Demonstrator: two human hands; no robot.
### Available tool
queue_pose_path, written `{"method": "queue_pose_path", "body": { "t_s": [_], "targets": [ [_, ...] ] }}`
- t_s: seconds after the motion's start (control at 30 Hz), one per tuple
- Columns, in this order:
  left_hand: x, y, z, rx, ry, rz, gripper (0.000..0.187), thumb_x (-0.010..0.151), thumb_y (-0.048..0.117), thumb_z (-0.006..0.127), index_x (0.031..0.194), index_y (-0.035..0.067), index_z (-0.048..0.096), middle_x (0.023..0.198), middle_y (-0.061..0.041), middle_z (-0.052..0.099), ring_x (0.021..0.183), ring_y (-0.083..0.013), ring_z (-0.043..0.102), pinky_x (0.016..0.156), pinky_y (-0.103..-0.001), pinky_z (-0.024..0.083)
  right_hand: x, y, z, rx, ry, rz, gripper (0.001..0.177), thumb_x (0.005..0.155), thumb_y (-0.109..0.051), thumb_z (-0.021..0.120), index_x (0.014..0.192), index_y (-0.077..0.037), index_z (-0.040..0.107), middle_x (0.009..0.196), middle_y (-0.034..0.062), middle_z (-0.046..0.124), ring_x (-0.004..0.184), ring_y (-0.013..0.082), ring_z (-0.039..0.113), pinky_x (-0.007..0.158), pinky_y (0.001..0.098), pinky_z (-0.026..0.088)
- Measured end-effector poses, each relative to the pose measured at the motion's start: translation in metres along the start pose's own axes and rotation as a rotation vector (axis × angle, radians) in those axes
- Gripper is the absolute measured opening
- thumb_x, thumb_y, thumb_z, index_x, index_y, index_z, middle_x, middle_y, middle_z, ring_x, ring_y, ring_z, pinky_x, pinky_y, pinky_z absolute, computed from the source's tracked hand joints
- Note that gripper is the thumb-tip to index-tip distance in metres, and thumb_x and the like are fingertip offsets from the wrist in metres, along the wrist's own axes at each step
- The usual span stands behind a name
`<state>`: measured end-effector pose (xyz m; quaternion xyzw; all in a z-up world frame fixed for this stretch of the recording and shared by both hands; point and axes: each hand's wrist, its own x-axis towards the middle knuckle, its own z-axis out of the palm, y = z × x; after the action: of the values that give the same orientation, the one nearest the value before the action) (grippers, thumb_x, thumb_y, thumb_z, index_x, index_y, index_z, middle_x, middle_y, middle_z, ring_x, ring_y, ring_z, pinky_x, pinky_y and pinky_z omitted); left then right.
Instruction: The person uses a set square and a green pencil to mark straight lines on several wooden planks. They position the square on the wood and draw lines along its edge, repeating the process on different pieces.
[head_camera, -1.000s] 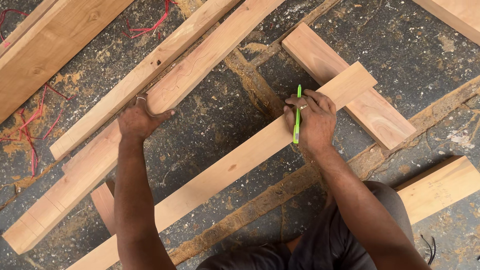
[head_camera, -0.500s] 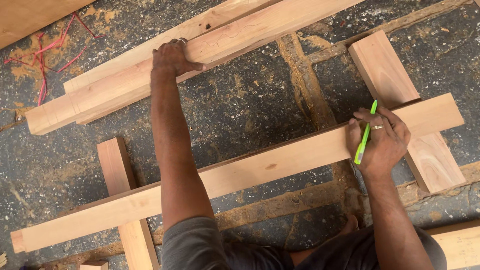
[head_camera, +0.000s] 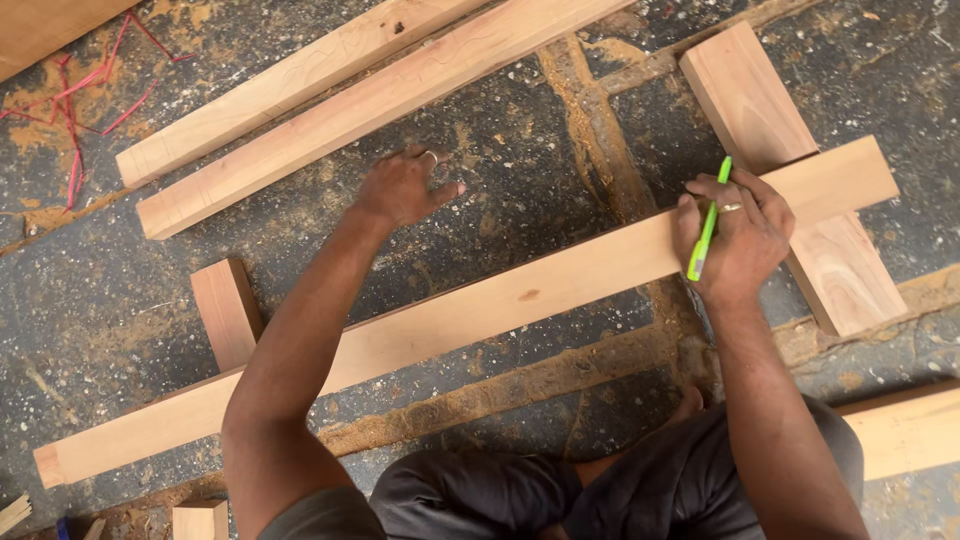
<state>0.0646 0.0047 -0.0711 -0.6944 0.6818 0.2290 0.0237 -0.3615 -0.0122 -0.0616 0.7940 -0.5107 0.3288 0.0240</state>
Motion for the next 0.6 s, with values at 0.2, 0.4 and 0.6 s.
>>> {"method": "queue_pose_path", "body": {
  "t_s": [0.2, 0.4, 0.6],
  "targets": [
    [-0.125, 0.114, 0.018, -0.2, 0.097, 0.111, 0.088, 0.088, 0.071, 0.063, 0.149, 0.008, 0.051, 0.131, -0.03, 0.063, 0.118, -0.0447, 0.064, 0.1, -0.056, 0.051, 0.011, -0.01, -0.017, 0.084, 0.052, 0.061, 0.013, 0.094, -0.022, 0.08, 0.104, -0.016, 0.075, 0.106, 0.0043, 0.076, 0.12, 0.0285, 0.065, 0.103, 0.0454, 0.045],
    [-0.154, 0.16, 0.048, 0.063, 0.267, 0.034, 0.109, 0.063, 0.063, 0.087, 0.149, 0.009, 0.046, 0.13, -0.022, 0.063, 0.123, -0.0413, 0.059, 0.102, -0.06, 0.045, 0.014, 0.002, -0.042, 0.282, 0.061, 0.066, 0.019, 0.095, -0.028, 0.076, 0.107, -0.013, 0.073, 0.108, 0.0088, 0.076, 0.117, 0.0293, 0.067, 0.105, 0.0492, 0.046],
    [-0.15, 0.152, 0.068, 0.08, 0.248, -0.052, 0.101, 0.067, 0.055, 0.091, 0.147, 0.011, 0.049, 0.129, -0.018, 0.064, 0.123, -0.0407, 0.059, 0.104, -0.059, 0.044, 0.003, 0.113, -0.048, 0.89, 0.408, 0.413, 0.036, 0.116, -0.036, 0.051, 0.122, -0.005, 0.067, 0.114, 0.009, 0.076, 0.11, 0.0216, 0.074, 0.1, 0.0373, 0.059]
  ]
}}
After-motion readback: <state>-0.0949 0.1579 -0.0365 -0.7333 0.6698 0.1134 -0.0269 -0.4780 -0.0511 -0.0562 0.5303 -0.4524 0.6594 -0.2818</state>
